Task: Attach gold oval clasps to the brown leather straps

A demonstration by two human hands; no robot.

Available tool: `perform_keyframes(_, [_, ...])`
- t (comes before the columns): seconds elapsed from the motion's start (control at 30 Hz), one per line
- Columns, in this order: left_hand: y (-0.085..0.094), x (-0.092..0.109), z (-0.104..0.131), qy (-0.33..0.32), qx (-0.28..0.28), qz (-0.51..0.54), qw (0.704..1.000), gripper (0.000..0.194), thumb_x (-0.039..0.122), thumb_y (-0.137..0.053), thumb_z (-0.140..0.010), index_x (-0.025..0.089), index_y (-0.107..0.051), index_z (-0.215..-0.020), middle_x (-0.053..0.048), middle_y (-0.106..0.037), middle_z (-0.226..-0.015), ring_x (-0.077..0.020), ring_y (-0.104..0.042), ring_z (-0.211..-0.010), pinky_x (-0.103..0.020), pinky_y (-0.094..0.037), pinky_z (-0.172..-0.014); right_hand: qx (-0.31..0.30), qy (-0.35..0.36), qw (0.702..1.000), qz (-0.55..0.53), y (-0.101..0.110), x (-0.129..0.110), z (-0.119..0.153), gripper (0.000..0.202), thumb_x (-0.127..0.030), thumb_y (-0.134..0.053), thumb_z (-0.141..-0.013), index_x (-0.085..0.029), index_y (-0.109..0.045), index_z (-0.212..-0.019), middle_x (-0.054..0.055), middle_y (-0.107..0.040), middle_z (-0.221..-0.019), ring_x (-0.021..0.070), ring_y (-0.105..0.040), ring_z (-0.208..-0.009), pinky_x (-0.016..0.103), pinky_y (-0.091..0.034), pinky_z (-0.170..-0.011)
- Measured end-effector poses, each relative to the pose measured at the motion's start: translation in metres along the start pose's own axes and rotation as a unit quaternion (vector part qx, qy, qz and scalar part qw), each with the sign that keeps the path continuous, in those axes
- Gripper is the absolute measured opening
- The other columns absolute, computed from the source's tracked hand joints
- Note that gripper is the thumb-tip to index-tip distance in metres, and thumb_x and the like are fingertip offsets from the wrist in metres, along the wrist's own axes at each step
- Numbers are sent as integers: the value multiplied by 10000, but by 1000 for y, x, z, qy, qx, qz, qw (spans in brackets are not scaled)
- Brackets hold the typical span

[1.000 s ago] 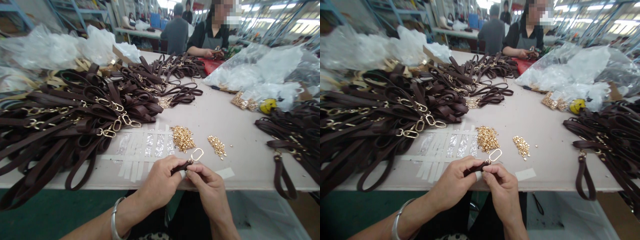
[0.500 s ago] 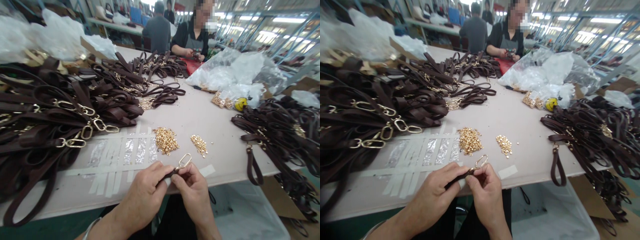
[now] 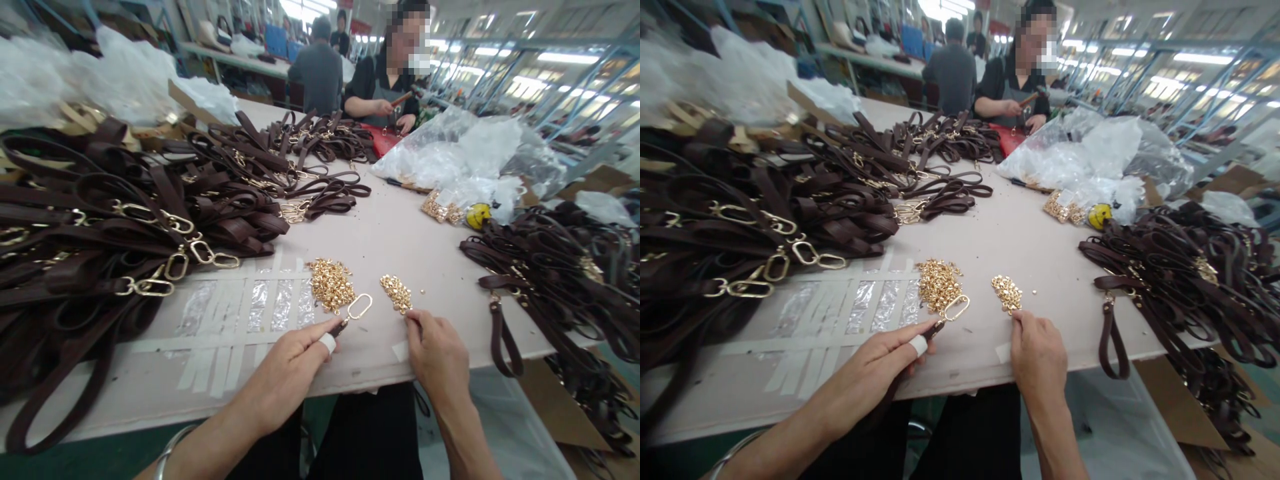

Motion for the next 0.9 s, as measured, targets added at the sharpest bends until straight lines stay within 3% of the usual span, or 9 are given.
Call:
perform_keyframes(0.1, [-3,2,-2,3,0,44,999,371,221,-586,-849,297,-715,-1189,-18,-734,-1164,-234,-600,-1154,-429,-359,-1114,-16,4,999,-31,0,3,-2,193,-299,-504,-943,-213,-672,-982,74,-697,-868,230,-626,-818,339,-441,-756])
perform_keyframes(0.17, [-6,2,-3,4,-11,97,995,395,162,-616,-795,268,-721,-1160,-19,-713,-1235,-232,-591,-1201,-433,-359,-1126,-33,-29,996,-83,2,7,-3,172,-319,-542,-915,-224,-675,-967,59,-705,-873,227,-635,-815,343,-447,-746])
perform_keyframes(0.27, [-12,-1,-4,17,-18,153,988,365,116,-641,-728,205,-716,-1074,-38,-751,-1115,-208,-666,-1029,-386,-479,-980,-46,-114,971,-207,8,2,-2,179,-375,-624,-859,-229,-676,-948,40,-719,-867,217,-652,-792,352,-475,-751])
perform_keyframes(0.33, [-14,-3,-5,27,-4,149,989,296,102,-643,-702,180,-700,-981,-31,-754,-979,-173,-670,-873,-325,-511,-831,-41,-149,927,-341,12,-14,4,203,-400,-673,-836,-217,-668,-925,41,-723,-879,205,-667,-802,344,-508,-766])
perform_keyframes(0.4, [-16,-5,-4,28,9,131,991,227,94,-631,-692,176,-684,-897,-10,-727,-872,-141,-630,-756,-279,-488,-717,-33,-151,876,-457,17,-36,12,195,-382,-713,-821,-212,-665,-904,39,-724,-888,189,-677,-816,316,-536,-764])
perform_keyframes(0.47, [-18,-5,-3,15,7,132,991,194,91,-610,-699,183,-677,-856,8,-705,-823,-126,-600,-719,-262,-461,-679,-28,-129,850,-511,19,-58,21,152,-330,-736,-815,-222,-673,-899,26,-728,-891,171,-681,-816,286,-547,-754])
perform_keyframes(0.6, [-19,-2,1,-14,-1,143,990,158,119,-618,-730,188,-692,-852,6,-709,-833,-139,-613,-781,-275,-462,-737,-29,-62,860,-506,17,-83,31,101,-234,-703,-850,-264,-679,-944,-11,-732,-914,137,-684,-872,238,-537,-797])
perform_keyframes(0.9, [-20,-9,6,-16,4,154,988,123,201,-698,-762,175,-719,-881,-22,-738,-857,-162,-637,-796,-282,-477,-735,2,19,889,-457,23,-94,33,143,-148,-665,-866,-277,-648,-925,-35,-719,-905,121,-686,-875,224,-525,-811])
Point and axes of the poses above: each hand's wrist, its own z-axis away from the middle knuckle, its own y-axis out of the back of the hand, x = y × z, the point moved 1 cm from there along -z, towards the middle knuckle
